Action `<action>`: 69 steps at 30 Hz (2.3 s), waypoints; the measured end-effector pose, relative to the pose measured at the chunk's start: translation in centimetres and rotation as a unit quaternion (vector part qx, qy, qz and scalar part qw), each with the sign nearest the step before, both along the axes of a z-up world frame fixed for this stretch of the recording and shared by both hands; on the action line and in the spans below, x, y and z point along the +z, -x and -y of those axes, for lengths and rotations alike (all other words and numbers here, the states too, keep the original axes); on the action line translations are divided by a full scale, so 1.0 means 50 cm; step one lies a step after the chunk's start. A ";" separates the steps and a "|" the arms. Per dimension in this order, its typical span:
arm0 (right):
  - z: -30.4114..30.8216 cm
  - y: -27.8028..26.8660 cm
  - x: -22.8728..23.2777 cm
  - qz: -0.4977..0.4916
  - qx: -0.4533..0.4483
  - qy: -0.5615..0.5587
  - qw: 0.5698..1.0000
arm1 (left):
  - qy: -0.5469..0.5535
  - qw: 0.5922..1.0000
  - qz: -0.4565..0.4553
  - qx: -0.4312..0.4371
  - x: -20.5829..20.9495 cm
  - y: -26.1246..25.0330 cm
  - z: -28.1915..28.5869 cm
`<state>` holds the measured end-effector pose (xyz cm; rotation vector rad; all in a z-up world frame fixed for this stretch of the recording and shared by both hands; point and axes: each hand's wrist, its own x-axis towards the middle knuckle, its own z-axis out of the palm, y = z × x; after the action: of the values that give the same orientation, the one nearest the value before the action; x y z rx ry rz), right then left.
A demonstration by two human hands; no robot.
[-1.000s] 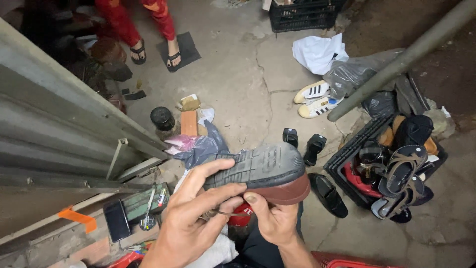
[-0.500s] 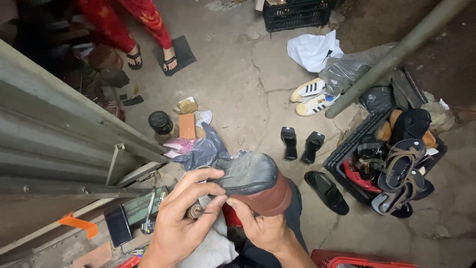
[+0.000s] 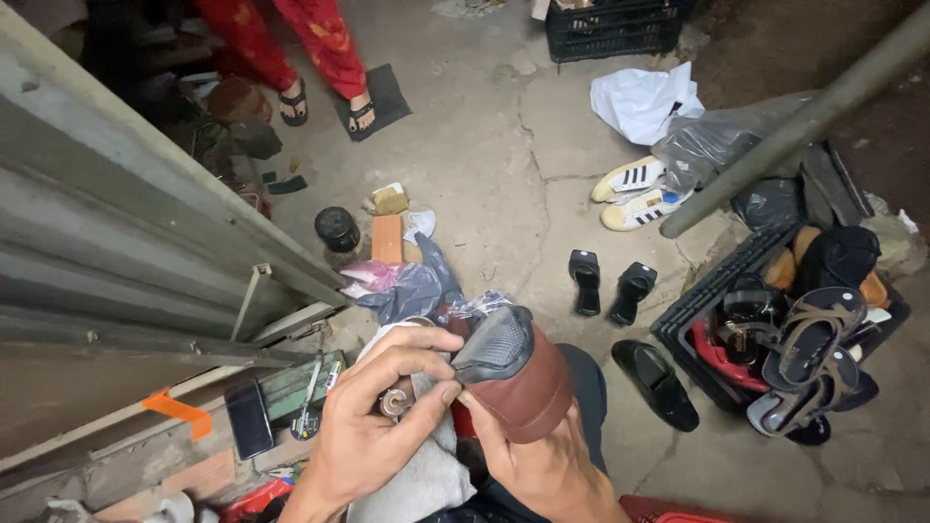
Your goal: Hand-sewing the sole of a leather shoe using a needle and thread in a repair shop environment.
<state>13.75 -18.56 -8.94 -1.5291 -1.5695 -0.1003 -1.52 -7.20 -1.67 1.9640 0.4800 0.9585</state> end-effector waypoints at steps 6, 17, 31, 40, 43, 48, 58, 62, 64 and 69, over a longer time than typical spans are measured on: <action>0.013 0.007 -0.066 -0.021 -0.143 0.124 0.982 | 0.032 0.999 0.035 -0.005 0.007 0.012 0.006; 0.000 -0.027 -0.032 0.209 -0.028 -0.043 0.977 | 0.269 0.962 -0.044 -0.020 -0.022 0.026 0.001; 0.031 0.018 -0.029 -0.617 0.239 -0.045 0.748 | 0.265 0.951 0.136 -0.083 -0.079 0.024 -0.003; 0.000 0.052 -0.025 -0.653 0.123 -0.099 0.741 | 0.207 0.965 0.106 -0.122 -0.081 0.046 -0.016; 0.004 0.061 -0.036 -0.618 0.059 -0.102 0.777 | 0.197 0.967 0.111 -0.114 -0.083 0.046 -0.018; 0.010 0.061 -0.037 -0.632 -0.008 -0.086 0.770 | 0.187 0.969 0.103 -0.124 -0.085 0.040 -0.020; -0.001 0.047 -0.013 -0.664 0.110 -0.134 0.727 | 0.190 0.972 0.085 -0.110 -0.073 0.026 -0.013; -0.003 0.050 -0.037 -0.654 0.067 -0.150 0.738 | 0.162 0.980 0.071 -0.091 -0.076 0.019 -0.012; -0.005 0.051 -0.056 -0.646 0.048 -0.161 0.745 | 0.127 0.988 0.058 -0.070 -0.077 0.014 -0.013; 0.006 0.051 -0.091 -0.521 -0.079 -0.149 0.837 | 0.044 0.997 0.037 -0.050 -0.078 0.006 -0.005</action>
<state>11.21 -18.85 -13.50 -1.1207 -0.5148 0.3389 -1.82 -6.95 -5.55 1.8485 0.3727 0.9278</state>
